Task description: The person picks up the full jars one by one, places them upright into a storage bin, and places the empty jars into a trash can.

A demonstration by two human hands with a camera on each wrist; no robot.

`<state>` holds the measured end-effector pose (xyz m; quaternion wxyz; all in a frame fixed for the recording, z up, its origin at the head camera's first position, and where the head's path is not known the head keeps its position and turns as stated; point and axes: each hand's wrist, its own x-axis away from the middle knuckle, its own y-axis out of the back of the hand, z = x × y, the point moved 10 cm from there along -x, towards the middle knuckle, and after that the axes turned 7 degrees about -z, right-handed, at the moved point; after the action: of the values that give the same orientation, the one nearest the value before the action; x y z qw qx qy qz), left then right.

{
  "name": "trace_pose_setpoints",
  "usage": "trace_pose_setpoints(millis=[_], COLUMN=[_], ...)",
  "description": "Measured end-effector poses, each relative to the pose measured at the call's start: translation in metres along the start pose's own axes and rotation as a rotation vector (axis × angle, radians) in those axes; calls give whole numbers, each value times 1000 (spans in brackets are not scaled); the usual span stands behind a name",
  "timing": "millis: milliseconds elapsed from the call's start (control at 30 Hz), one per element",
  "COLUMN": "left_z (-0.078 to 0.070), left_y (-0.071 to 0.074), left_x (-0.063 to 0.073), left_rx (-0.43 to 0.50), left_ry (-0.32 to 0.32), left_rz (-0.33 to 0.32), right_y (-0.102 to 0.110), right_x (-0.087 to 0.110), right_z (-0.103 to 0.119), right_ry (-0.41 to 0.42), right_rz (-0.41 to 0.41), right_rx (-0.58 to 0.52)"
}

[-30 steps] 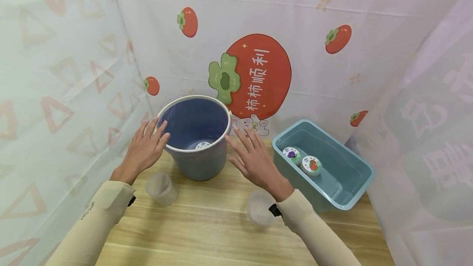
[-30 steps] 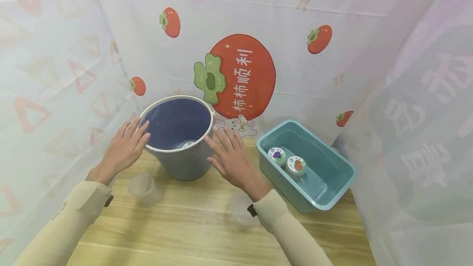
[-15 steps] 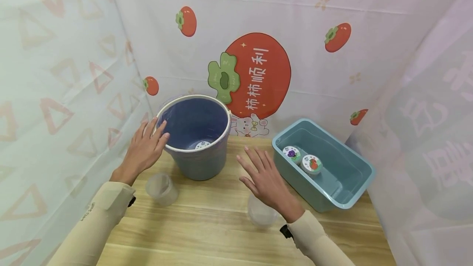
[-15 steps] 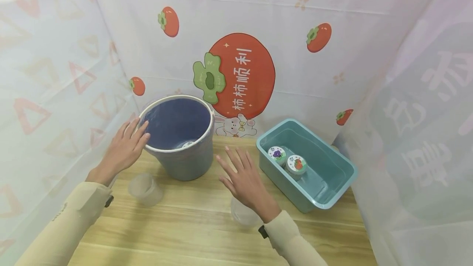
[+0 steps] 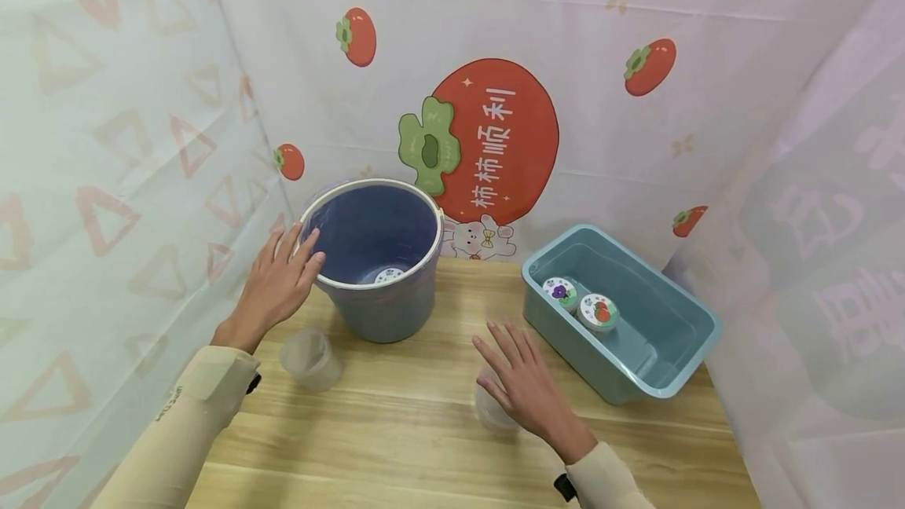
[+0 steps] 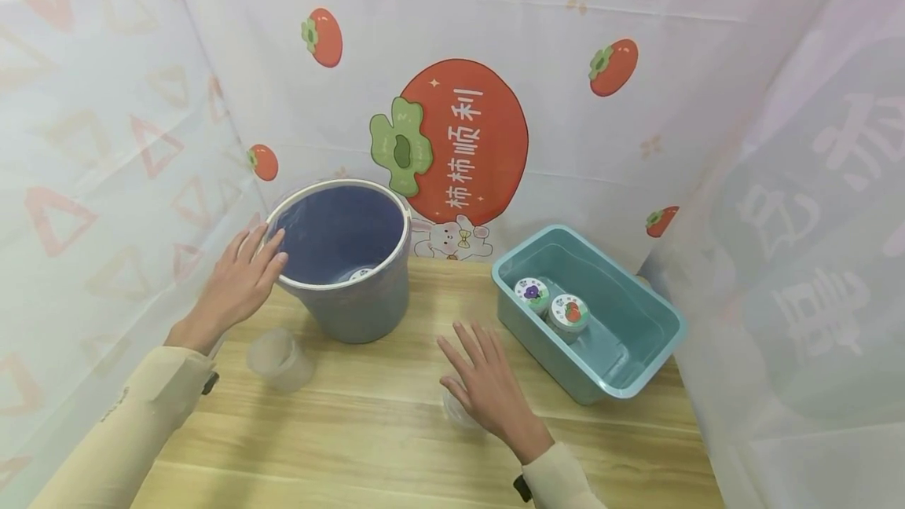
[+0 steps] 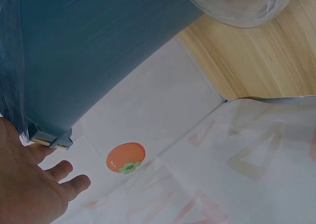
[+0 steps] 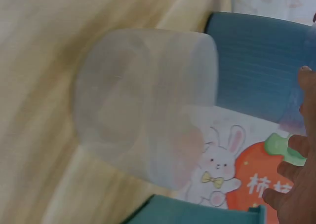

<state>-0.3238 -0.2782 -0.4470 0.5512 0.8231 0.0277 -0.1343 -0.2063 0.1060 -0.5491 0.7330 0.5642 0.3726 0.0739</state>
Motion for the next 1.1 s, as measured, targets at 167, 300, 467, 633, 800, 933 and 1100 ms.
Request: trace_pose_setpoints(millis=[167, 300, 467, 633, 800, 933, 1100], left_z=[-2, -2, -3, -2, -2, -2, -2], left_y=[1, 2, 2, 2, 2, 1, 1], left_x=[-1, -1, 0, -1, -1, -1, 0], left_rx=[-6, -9, -10, -13, -14, -11, -17], left_ry=[-8, -9, -10, -14, -11, -5, -4], left_rz=[-5, -2, -6, -13, -8, 1, -5], right_y=[-17, -31, -43, -48, -52, -55, -57], right_x=[23, 41, 59, 69, 73, 76, 79], right_z=[-7, -10, -11, -10, -10, -10, -10], right_ry=[-44, -61, -57, -60, -67, -64, -60], right_rz=[32, 46, 47, 47, 56, 55, 54], right_rx=[-28, -37, -18, -17, -22, -10, 0])
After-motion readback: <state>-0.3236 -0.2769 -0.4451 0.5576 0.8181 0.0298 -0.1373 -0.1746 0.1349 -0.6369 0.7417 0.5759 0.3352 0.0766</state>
